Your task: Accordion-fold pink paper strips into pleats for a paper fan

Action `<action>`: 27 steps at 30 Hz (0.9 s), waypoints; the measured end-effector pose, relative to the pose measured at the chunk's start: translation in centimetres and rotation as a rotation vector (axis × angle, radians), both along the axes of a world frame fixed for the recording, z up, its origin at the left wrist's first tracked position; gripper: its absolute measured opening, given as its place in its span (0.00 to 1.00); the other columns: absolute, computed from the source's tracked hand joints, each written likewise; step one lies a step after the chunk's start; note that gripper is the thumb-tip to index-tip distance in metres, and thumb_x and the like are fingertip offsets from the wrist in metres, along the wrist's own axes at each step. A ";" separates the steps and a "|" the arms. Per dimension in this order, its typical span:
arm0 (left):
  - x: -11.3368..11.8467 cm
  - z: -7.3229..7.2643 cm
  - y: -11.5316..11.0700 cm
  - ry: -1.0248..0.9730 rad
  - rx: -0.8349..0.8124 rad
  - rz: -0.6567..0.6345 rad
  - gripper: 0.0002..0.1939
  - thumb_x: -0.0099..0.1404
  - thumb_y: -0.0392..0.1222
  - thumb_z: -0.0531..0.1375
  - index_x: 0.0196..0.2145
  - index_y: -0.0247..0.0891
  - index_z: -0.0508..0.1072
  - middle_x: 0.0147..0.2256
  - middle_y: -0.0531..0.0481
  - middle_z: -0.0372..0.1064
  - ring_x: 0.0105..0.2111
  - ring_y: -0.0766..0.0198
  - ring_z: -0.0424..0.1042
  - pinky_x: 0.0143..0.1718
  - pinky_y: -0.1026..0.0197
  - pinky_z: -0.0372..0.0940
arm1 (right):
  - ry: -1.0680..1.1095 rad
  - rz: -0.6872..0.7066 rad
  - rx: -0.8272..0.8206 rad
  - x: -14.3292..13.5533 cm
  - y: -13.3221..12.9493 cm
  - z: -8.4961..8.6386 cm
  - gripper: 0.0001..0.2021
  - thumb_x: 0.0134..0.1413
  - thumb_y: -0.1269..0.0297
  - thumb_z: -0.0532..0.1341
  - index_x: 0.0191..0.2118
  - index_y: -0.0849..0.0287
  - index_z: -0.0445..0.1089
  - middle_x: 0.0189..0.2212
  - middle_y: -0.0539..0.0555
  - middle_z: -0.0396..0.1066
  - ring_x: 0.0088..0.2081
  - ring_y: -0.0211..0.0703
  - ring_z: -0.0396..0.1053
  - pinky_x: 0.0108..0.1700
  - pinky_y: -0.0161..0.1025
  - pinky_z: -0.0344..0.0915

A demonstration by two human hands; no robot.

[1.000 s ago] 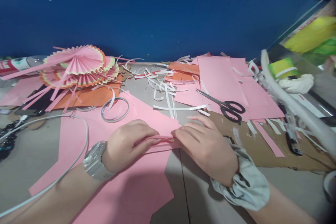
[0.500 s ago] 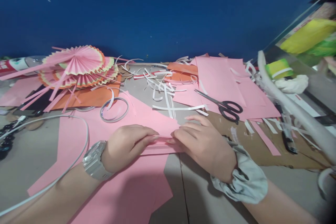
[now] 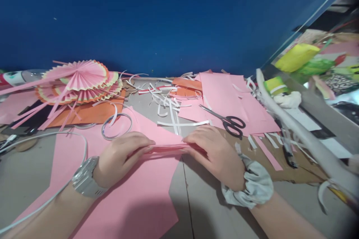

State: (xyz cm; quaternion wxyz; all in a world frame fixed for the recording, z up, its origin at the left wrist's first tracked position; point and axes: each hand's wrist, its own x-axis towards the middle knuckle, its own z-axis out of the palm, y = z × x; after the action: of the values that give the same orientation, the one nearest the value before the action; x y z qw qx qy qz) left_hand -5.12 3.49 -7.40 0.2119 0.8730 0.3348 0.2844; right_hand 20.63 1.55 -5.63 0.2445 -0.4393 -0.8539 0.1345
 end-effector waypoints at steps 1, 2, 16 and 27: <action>0.0 0.0 0.1 -0.004 0.011 -0.006 0.10 0.64 0.32 0.52 0.41 0.37 0.69 0.35 0.49 0.70 0.38 0.64 0.68 0.40 0.61 0.63 | 0.009 0.004 -0.001 -0.1 0.0 0.0 0.04 0.57 0.66 0.55 0.35 0.59 0.66 0.33 0.52 0.70 0.37 0.42 0.63 0.45 0.42 0.55; 0.1 0.0 0.1 -0.004 0.026 -0.010 0.10 0.64 0.32 0.52 0.41 0.37 0.68 0.36 0.48 0.70 0.39 0.63 0.67 0.41 0.61 0.62 | 0.009 0.008 0.008 -0.1 0.1 -0.1 0.04 0.58 0.67 0.55 0.34 0.59 0.66 0.32 0.52 0.70 0.36 0.41 0.63 0.44 0.43 0.56; -0.1 -0.3 0.1 0.216 0.306 0.000 0.07 0.64 0.35 0.52 0.40 0.36 0.67 0.34 0.47 0.71 0.36 0.60 0.66 0.40 0.56 0.60 | -0.080 -0.013 0.235 -0.3 -0.1 -0.6 0.05 0.56 0.65 0.57 0.37 0.60 0.67 0.32 0.51 0.72 0.35 0.42 0.65 0.46 0.45 0.55; 0.7 -0.1 0.1 0.279 0.356 0.074 0.08 0.62 0.35 0.55 0.41 0.36 0.68 0.35 0.49 0.71 0.38 0.60 0.67 0.47 0.50 0.56 | 0.030 -0.013 0.172 -1.0 -0.2 -0.7 0.03 0.56 0.72 0.55 0.33 0.59 0.65 0.29 0.51 0.71 0.33 0.41 0.64 0.43 0.44 0.57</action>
State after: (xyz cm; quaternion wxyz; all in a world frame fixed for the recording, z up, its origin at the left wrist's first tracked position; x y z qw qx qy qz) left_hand -4.42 3.54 -7.46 -0.0045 0.9147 0.3370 0.2231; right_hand 19.65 1.33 -6.32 0.2952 -0.4203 -0.8555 0.0655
